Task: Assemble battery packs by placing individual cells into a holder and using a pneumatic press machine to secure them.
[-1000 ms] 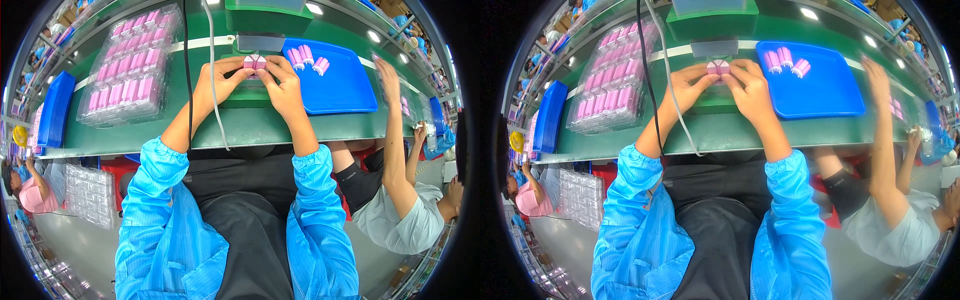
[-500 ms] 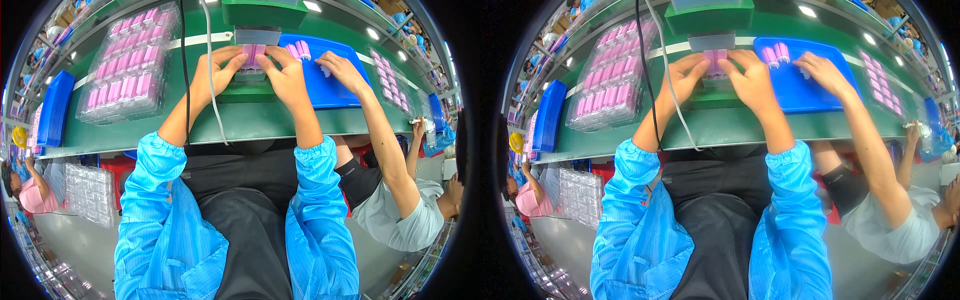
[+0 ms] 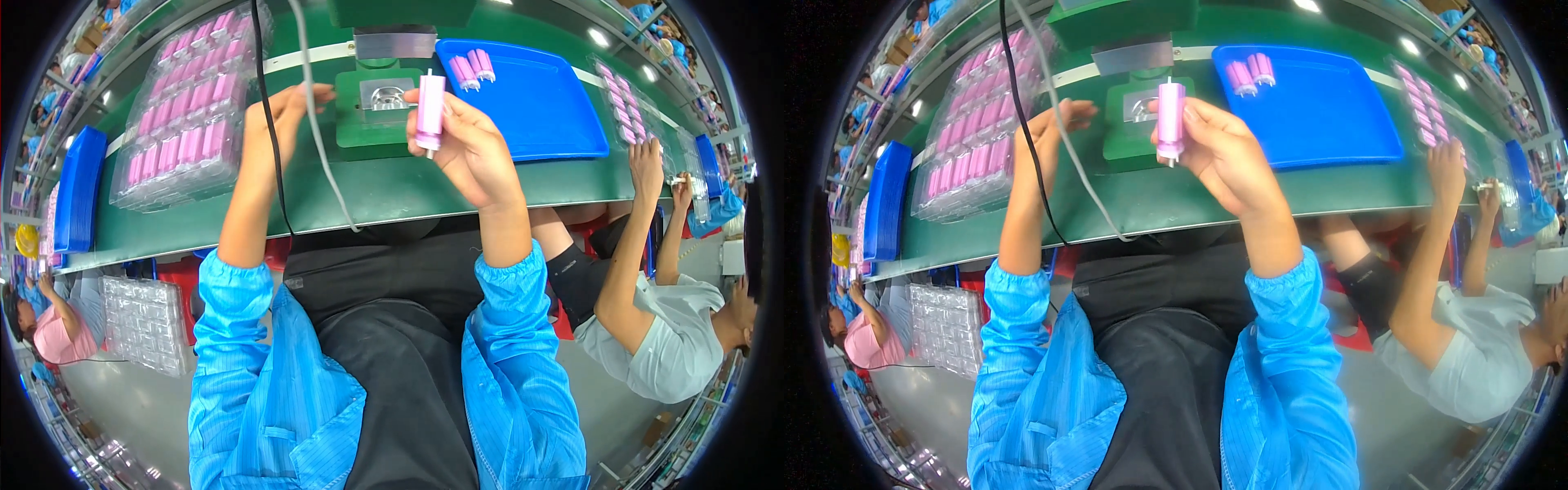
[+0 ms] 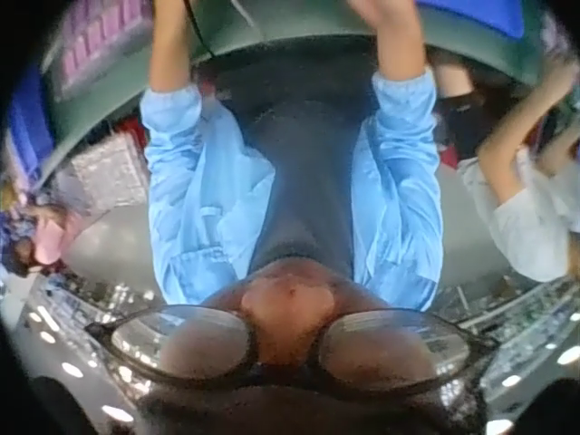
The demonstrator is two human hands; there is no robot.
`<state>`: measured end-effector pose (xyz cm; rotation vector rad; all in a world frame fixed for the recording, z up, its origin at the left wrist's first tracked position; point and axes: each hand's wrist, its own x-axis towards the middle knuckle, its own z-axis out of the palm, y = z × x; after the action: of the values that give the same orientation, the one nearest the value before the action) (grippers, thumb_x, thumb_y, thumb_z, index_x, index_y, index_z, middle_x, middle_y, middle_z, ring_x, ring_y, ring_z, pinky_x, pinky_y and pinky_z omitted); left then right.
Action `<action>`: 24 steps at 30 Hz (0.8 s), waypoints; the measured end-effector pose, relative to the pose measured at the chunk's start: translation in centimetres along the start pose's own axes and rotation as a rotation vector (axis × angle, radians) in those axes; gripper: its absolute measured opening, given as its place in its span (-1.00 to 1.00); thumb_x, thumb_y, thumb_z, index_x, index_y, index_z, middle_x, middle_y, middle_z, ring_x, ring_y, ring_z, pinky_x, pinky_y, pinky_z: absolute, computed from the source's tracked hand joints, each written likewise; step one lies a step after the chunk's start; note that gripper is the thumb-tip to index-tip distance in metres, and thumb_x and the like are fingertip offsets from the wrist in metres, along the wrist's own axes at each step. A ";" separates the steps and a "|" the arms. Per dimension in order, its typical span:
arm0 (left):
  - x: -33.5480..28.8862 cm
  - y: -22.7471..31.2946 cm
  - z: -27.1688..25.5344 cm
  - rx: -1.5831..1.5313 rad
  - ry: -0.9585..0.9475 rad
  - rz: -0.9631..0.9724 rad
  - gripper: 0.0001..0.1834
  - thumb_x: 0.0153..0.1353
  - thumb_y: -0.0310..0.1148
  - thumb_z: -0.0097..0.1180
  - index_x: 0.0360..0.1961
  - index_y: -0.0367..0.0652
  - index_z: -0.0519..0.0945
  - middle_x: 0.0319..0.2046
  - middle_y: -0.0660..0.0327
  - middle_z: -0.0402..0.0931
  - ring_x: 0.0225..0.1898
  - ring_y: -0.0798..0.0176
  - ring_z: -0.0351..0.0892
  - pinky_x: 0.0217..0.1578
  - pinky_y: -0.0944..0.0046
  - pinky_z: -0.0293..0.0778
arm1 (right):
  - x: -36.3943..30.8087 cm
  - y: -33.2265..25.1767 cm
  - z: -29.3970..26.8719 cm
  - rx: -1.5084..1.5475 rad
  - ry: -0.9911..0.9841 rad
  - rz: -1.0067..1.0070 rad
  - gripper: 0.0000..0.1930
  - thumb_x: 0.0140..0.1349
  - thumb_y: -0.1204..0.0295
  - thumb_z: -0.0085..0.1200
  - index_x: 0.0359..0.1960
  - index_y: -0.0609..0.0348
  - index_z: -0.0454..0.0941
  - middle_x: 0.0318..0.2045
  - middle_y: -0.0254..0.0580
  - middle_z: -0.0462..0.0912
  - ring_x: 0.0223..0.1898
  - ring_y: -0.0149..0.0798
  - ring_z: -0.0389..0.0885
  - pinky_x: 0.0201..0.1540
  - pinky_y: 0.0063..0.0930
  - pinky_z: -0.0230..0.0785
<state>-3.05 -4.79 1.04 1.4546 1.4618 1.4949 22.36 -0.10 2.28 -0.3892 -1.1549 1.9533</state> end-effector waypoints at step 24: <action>14.9 0.0 -21.6 0.892 0.343 0.181 -0.73 0.18 -0.27 0.20 -0.19 -0.20 0.73 -0.33 -0.02 0.71 -0.27 0.05 0.74 -0.18 0.18 0.58 | -2.9 -2.4 -13.4 -1.384 0.839 -0.445 -0.58 0.40 0.33 0.08 0.23 0.23 0.48 0.03 -0.07 0.56 -0.05 -0.22 0.54 0.01 -0.38 0.39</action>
<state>-26.67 2.69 9.69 1.9119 2.4654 1.2764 33.55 6.15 -3.23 -1.3317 -1.5965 0.2385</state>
